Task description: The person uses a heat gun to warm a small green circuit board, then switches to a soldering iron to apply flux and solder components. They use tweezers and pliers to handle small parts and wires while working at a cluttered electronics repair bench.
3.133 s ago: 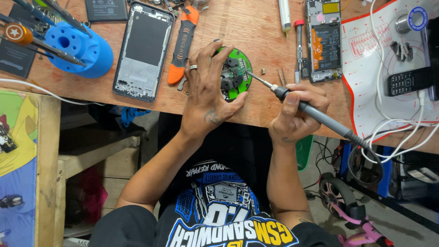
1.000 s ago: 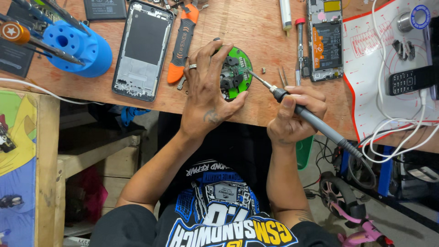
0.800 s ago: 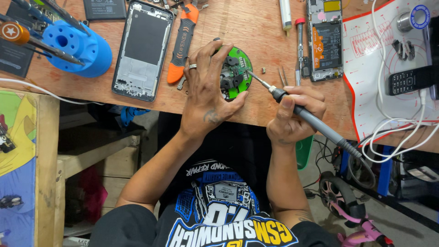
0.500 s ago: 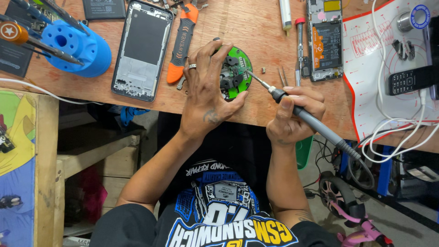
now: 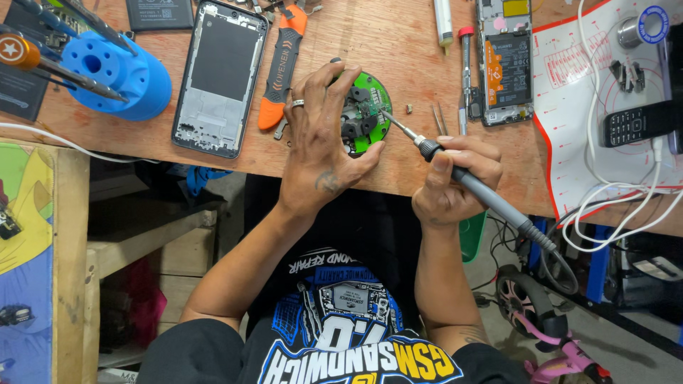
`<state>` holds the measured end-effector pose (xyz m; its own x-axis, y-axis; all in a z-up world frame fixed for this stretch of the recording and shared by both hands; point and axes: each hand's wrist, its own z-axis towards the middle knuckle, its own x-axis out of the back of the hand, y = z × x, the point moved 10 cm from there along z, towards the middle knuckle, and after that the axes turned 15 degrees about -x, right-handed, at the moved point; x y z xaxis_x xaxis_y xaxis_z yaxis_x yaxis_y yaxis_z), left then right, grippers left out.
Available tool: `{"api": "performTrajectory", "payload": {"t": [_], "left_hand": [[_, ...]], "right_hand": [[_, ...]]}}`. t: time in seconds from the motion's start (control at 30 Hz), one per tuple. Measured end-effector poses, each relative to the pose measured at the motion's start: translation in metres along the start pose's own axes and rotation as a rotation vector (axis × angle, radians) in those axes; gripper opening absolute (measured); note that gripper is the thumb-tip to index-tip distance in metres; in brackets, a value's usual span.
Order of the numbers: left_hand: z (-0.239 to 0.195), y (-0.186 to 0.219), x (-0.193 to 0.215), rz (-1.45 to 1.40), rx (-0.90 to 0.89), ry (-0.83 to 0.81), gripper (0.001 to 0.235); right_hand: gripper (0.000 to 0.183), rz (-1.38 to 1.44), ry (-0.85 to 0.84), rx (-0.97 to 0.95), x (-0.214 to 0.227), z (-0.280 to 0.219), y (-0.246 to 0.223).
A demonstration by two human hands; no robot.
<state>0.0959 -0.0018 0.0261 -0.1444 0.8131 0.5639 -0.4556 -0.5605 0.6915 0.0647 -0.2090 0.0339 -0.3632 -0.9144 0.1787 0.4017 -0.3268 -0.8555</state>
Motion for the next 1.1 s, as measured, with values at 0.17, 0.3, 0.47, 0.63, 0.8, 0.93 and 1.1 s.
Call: {"api": "performTrajectory", "payload": {"t": [0.17, 0.3, 0.47, 0.63, 0.8, 0.93, 1.1], "left_hand": [[0.0002, -0.0010, 0.0001, 0.017, -0.005, -0.003, 0.092], [0.0003, -0.0012, -0.0001, 0.011, 0.000, -0.005, 0.092], [-0.0004, -0.0006, 0.0015, 0.002, 0.003, 0.003, 0.092], [0.0007, -0.0006, 0.0005, 0.001, 0.000, 0.004, 0.092], [0.0002, 0.0001, 0.0007, 0.026, -0.004, 0.005, 0.092], [0.0009, -0.0003, 0.0010, 0.022, 0.000, 0.000, 0.093], [0.0009, -0.0008, 0.0005, 0.029, -0.001, -0.002, 0.093]], "right_hand": [[0.024, -0.032, 0.028, -0.003, 0.0030, 0.0004, 0.0002], [0.024, -0.033, 0.037, -0.005, 0.0041, 0.0011, -0.0006], [0.025, -0.018, 0.050, -0.003, 0.0047, 0.0019, -0.0012], [0.025, -0.021, 0.054, 0.010, 0.0047, 0.0028, -0.0016], [0.025, -0.026, 0.055, 0.003, 0.0055, 0.0022, -0.0010], [0.026, 0.029, 0.041, -0.016, 0.0030, 0.0039, 0.0006], [0.024, -0.006, 0.029, -0.005, 0.0016, 0.0016, -0.0004]]}}
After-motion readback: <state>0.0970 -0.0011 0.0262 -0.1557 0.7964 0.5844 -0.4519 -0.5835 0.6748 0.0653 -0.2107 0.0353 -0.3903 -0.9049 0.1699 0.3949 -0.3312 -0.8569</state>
